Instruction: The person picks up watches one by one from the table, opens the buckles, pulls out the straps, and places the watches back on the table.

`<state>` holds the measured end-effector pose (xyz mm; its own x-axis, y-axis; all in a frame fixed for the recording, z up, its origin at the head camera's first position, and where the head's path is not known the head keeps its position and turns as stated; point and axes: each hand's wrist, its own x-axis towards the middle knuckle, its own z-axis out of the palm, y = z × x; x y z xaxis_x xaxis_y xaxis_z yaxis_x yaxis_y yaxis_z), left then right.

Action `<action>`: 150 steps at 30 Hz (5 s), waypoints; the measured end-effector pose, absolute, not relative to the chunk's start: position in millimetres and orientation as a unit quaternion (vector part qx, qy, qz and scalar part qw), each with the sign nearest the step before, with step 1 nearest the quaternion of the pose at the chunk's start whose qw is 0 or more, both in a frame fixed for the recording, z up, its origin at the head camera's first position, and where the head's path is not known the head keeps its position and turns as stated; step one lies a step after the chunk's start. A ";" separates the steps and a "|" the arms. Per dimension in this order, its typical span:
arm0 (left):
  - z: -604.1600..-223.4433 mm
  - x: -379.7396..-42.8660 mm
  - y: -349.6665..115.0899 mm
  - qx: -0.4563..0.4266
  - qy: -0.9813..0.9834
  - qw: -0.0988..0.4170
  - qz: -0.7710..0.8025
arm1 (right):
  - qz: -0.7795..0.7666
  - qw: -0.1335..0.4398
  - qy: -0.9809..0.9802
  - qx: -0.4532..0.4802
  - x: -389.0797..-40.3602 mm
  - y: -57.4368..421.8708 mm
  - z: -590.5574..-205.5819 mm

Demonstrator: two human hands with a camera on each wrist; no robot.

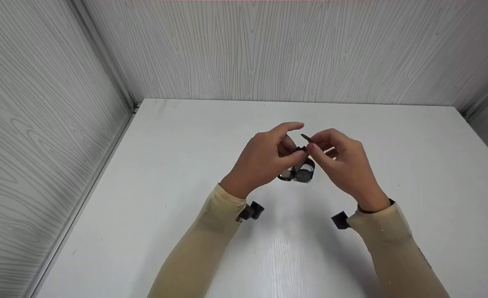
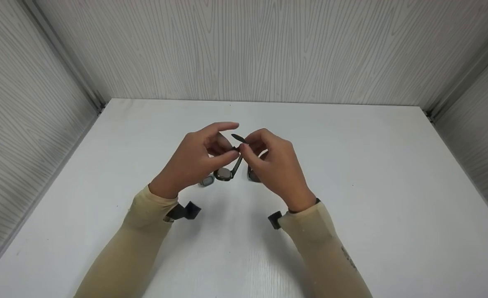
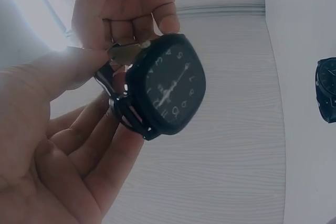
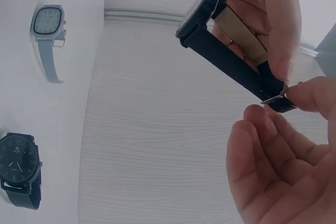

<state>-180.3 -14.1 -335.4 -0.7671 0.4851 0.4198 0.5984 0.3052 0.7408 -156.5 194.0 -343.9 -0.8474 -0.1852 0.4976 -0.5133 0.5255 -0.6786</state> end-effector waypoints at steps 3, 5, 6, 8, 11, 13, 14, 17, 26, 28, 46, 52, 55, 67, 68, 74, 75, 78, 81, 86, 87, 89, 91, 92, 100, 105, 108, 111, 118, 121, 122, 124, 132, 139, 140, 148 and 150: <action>-335.0 -180.5 -14.0 -0.334 -0.810 0.064 -0.477 | 0.433 0.181 -0.865 0.181 -156.6 194.1 -343.6; -335.5 -180.7 -13.7 -0.335 -0.813 0.066 -0.472 | 0.429 0.178 -0.869 0.171 -156.5 194.1 -343.3; -335.7 -180.7 -13.5 -0.336 -0.814 0.067 -0.470 | 0.427 0.178 -0.871 0.167 -156.5 194.3 -343.1; -336.2 -180.6 -13.0 -0.338 -0.815 0.069 -0.466 | 0.424 0.174 -0.875 0.157 -156.3 194.7 -342.9; -336.5 -180.2 -12.6 -0.341 -0.816 0.073 -0.460 | 0.425 0.156 -0.880 0.144 -155.7 195.6 -342.0; -336.6 -179.9 -12.8 -0.343 -0.817 0.073 -0.458 | 0.431 0.141 -0.880 0.139 -155.6 196.3 -341.7; -336.7 -179.9 -12.8 -0.344 -0.817 0.073 -0.456 | 0.434 0.134 -0.880 0.136 -155.8 196.6 -341.7; -336.9 -179.6 -13.0 -0.345 -0.819 0.068 -0.453 | 0.454 0.118 -0.874 0.130 -155.3 196.7 -340.6; -337.8 -178.8 -13.7 -0.337 -0.826 0.057 -0.447 | 0.458 0.152 -0.865 0.136 -151.9 191.5 -340.9; -337.0 -178.5 -13.3 -0.337 -0.827 0.054 -0.446 | 0.448 0.172 -0.865 0.147 -152.0 190.4 -342.0; -331.0 -175.7 -11.5 -0.325 -0.839 0.060 -0.432 | 0.369 0.281 -0.852 0.242 -157.6 185.5 -351.1; -333.8 -173.1 -9.4 -0.307 -0.862 0.122 -0.384 | 0.306 0.309 -0.863 0.257 -156.3 183.0 -354.0; -335.3 -171.1 -8.3 -0.301 -0.871 0.148 -0.358 | 0.266 0.319 -0.871 0.263 -154.9 181.7 -353.9; -339.8 -171.3 -5.2 -0.332 -0.868 0.158 -0.333 | 0.383 0.159 -0.890 0.188 -153.6 184.9 -349.8; -340.1 -171.4 -4.9 -0.334 -0.867 0.159 -0.334 | 0.397 0.144 -0.889 0.178 -153.9 185.2 -349.3; -341.0 -171.7 -4.8 -0.332 -0.863 0.170 -0.341 | 0.426 0.143 -0.876 0.173 -154.6 185.4 -348.6; -340.9 -171.5 -4.9 -0.331 -0.863 0.171 -0.341 | 0.427 0.147 -0.875 0.175 -154.6 185.2 -348.8; -341.2 -171.4 -4.5 -0.331 -0.864 0.174 -0.338 | 0.426 0.157 -0.873 0.177 -154.8 184.2 -349.6; -341.1 -170.5 -3.9 -0.330 -0.865 0.171 -0.336 | 0.419 0.165 -0.875 0.179 -155.1 183.6 -350.6; -342.3 -170.2 -4.2 -0.328 -0.867 0.174 -0.333 | 0.420 0.150 -0.877 0.178 -155.4 184.3 -350.4; -342.8 -170.4 -4.4 -0.329 -0.867 0.176 -0.331 | 0.421 0.144 -0.878 0.177 -155.6 184.5 -350.2; -343.4 -170.6 -4.8 -0.330 -0.867 0.177 -0.330 | 0.424 0.128 -0.879 0.175 -155.5 185.0 -349.8; -343.7 -170.7 -5.3 -0.329 -0.868 0.170 -0.330 | 0.420 0.117 -0.883 0.175 -155.1 185.6 -349.2; -343.3 -170.7 -5.6 -0.328 -0.869 0.164 -0.331 | 0.419 0.113 -0.884 0.175 -154.8 185.9 -348.9; -341.2 -172.2 -7.1 -0.312 -0.882 0.106 -0.336 | 0.399 0.112 -0.887 0.205 -154.5 185.0 -349.3; -337.0 -172.1 -10.0 -0.314 -0.873 0.078 -0.366 | 0.419 0.152 -0.857 0.261 -156.1 186.3 -350.0; -333.6 -171.9 -12.1 -0.319 -0.859 0.061 -0.395 | 0.439 0.178 -0.830 0.293 -156.2 188.3 -348.7; -332.6 -172.9 -13.3 -0.325 -0.846 0.052 -0.420 | 0.450 0.195 -0.812 0.317 -156.2 190.7 -347.5; -334.3 -176.6 -14.4 -0.320 -0.837 0.040 -0.441 | 0.442 0.182 -0.811 0.337 -156.6 192.2 -347.5; -334.6 -177.4 -15.2 -0.319 -0.838 0.041 -0.442 | 0.443 0.172 -0.813 0.336 -156.1 191.7 -347.3; -334.7 -177.7 -15.4 -0.319 -0.837 0.042 -0.442 | 0.443 0.170 -0.814 0.336 -155.8 191.4 -346.9; -334.6 -177.8 -15.8 -0.318 -0.837 0.042 -0.443 | 0.442 0.167 -0.815 0.335 -155.4 190.7 -346.1; -332.6 -177.0 -16.5 -0.313 -0.842 0.034 -0.437 | 0.445 0.161 -0.815 0.334 -156.7 190.7 -346.6; -332.4 -177.9 -16.9 -0.316 -0.838 0.020 -0.445 | 0.462 0.148 -0.808 0.335 -159.2 191.6 -349.0; -332.3 -177.7 -17.1 -0.317 -0.837 0.019 -0.447 | 0.466 0.145 -0.806 0.334 -159.4 191.6 -349.2; -332.8 -177.7 -17.5 -0.321 -0.831 0.019 -0.454 | 0.479 0.145 -0.798 0.335 -160.1 191.4 -349.9; -333.0 -177.7 -17.4 -0.321 -0.832 0.019 -0.453 | 0.481 0.144 -0.797 0.336 -160.2 191.5 -350.1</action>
<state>-177.7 -17.4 -333.0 -0.7931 0.5170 0.3221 0.5512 0.3840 0.7408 -160.2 191.5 -350.1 -0.7325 -0.3972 0.5529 -0.6744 0.3121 -0.6692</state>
